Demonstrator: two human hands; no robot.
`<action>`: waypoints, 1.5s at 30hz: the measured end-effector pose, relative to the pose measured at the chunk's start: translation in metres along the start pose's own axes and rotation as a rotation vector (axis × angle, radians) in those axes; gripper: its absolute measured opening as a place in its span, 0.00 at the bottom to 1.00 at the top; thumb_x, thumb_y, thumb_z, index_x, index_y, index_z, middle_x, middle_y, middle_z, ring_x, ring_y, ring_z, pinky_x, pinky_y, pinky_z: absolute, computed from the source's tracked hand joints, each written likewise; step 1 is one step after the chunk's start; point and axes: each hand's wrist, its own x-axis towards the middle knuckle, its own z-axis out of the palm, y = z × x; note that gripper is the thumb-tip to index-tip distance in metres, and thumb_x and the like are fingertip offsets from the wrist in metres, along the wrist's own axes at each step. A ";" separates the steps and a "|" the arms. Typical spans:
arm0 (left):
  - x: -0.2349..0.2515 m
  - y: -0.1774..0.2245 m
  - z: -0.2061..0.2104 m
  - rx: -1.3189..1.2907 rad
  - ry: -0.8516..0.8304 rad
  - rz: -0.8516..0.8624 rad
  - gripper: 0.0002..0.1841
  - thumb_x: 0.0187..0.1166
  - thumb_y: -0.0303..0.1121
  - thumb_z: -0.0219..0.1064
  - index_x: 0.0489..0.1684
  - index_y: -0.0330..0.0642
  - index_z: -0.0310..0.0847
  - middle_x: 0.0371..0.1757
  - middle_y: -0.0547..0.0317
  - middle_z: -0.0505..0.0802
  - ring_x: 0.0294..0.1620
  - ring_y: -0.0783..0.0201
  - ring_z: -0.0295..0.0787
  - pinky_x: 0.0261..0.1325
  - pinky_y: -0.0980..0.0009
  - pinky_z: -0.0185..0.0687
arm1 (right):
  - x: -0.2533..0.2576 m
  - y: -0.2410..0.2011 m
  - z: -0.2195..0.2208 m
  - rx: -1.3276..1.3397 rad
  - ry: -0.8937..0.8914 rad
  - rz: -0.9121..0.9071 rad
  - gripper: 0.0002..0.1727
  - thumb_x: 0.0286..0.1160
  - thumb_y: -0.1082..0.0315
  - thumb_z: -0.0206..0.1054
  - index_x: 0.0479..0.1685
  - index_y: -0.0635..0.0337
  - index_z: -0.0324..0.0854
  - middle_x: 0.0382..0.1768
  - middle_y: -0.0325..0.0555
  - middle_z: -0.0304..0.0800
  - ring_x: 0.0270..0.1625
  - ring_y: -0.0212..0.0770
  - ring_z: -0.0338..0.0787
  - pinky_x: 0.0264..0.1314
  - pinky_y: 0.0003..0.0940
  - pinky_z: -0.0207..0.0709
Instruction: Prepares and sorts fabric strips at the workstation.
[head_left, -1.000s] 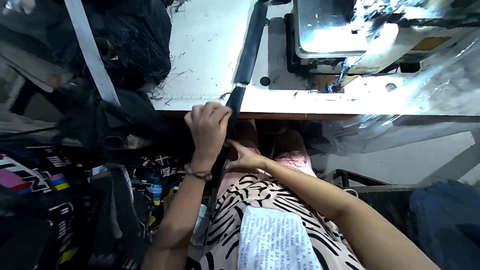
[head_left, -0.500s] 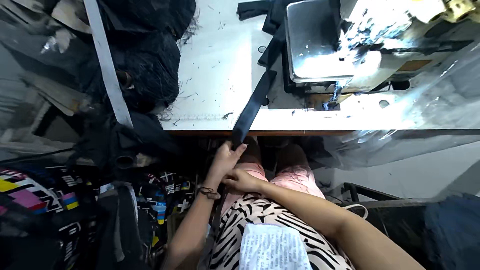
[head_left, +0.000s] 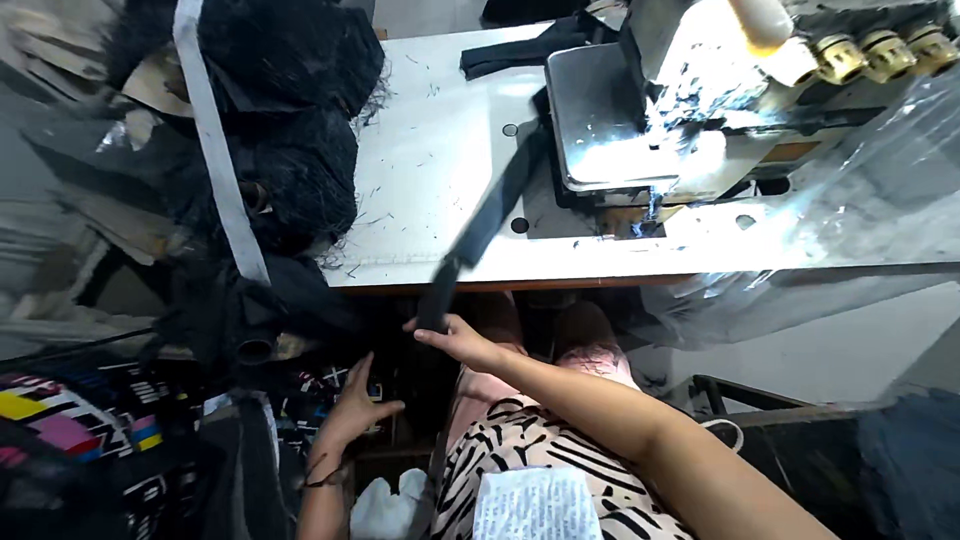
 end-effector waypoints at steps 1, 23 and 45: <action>-0.001 0.016 -0.008 -0.103 0.019 0.126 0.67 0.51 0.51 0.88 0.95 0.35 0.47 0.92 0.35 0.61 0.91 0.40 0.60 0.86 0.43 0.65 | -0.001 0.011 0.005 -0.131 -0.036 -0.005 0.15 0.87 0.66 0.60 0.58 0.70 0.84 0.54 0.49 0.90 0.57 0.33 0.87 0.68 0.34 0.78; 0.013 0.135 0.027 -0.379 0.144 0.324 0.28 0.92 0.43 0.44 0.79 0.30 0.73 0.65 0.44 0.91 0.66 0.60 0.88 0.74 0.59 0.80 | -0.024 0.044 0.005 -0.254 0.009 0.204 0.22 0.91 0.67 0.46 0.63 0.74 0.81 0.56 0.61 0.88 0.59 0.45 0.87 0.69 0.45 0.76; 0.049 0.102 0.074 -0.130 0.034 0.250 0.21 0.94 0.37 0.50 0.54 0.29 0.87 0.41 0.46 0.92 0.43 0.59 0.90 0.56 0.59 0.86 | -0.044 0.019 -0.027 0.181 0.301 0.407 0.27 0.97 0.54 0.38 0.68 0.61 0.78 0.52 0.44 0.88 0.49 0.34 0.87 0.54 0.35 0.81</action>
